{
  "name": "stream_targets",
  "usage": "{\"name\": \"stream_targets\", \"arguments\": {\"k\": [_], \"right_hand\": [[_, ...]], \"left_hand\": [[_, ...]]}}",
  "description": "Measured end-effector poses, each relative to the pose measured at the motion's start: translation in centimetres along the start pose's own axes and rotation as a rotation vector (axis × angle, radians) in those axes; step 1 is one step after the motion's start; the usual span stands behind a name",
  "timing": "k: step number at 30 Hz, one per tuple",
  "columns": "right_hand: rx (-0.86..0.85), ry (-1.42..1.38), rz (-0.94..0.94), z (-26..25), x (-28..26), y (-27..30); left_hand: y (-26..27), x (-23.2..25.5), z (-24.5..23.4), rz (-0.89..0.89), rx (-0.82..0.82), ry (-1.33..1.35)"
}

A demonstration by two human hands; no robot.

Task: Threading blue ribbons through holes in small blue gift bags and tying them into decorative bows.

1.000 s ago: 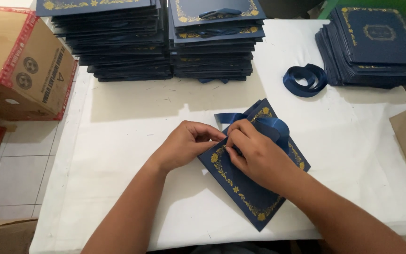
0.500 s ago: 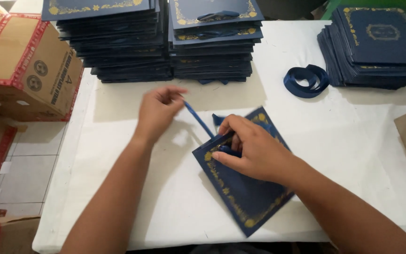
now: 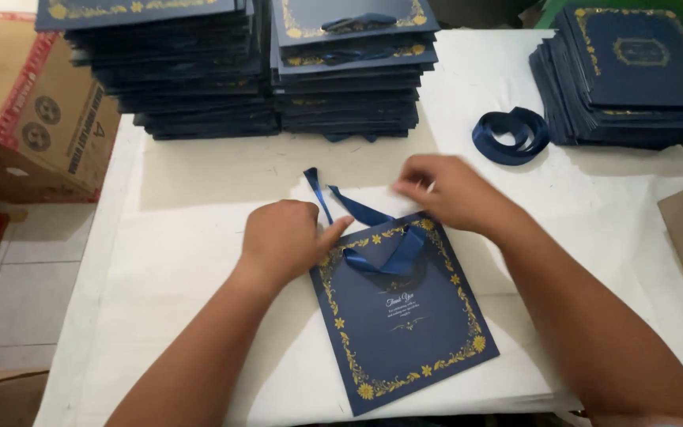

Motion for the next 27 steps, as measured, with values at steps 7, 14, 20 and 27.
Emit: {"name": "stream_targets", "arguments": {"k": [7, 14, 20, 27], "right_hand": [[-0.35, 0.186, 0.047, 6.9, 0.6, -2.0], [-0.065, 0.065, 0.218, 4.0, 2.6, -0.8], [0.13, -0.185, -0.221, 1.6, 1.8, 1.3], [-0.14, -0.09, -0.223, 3.2, -0.5, 2.2]], "left_hand": [[-1.8, -0.7, 2.6, 0.064, 0.046, -0.01], [-1.9, -1.5, 1.4, 0.067, 0.189, 0.034], [2.3, 3.2, -3.1, 0.639, 0.457, 0.287], [1.2, 3.5, -0.4, 0.596, 0.033, 0.408]]}}
Point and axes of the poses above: each hand's wrist, its own y-axis away from the middle knuckle, its own z-axis out of the palm, x = y × z, the point moved 10 cm from there along -y, towards the middle knuckle, and after that the axes turned 11 degrees about y, right-handed, at the moved point
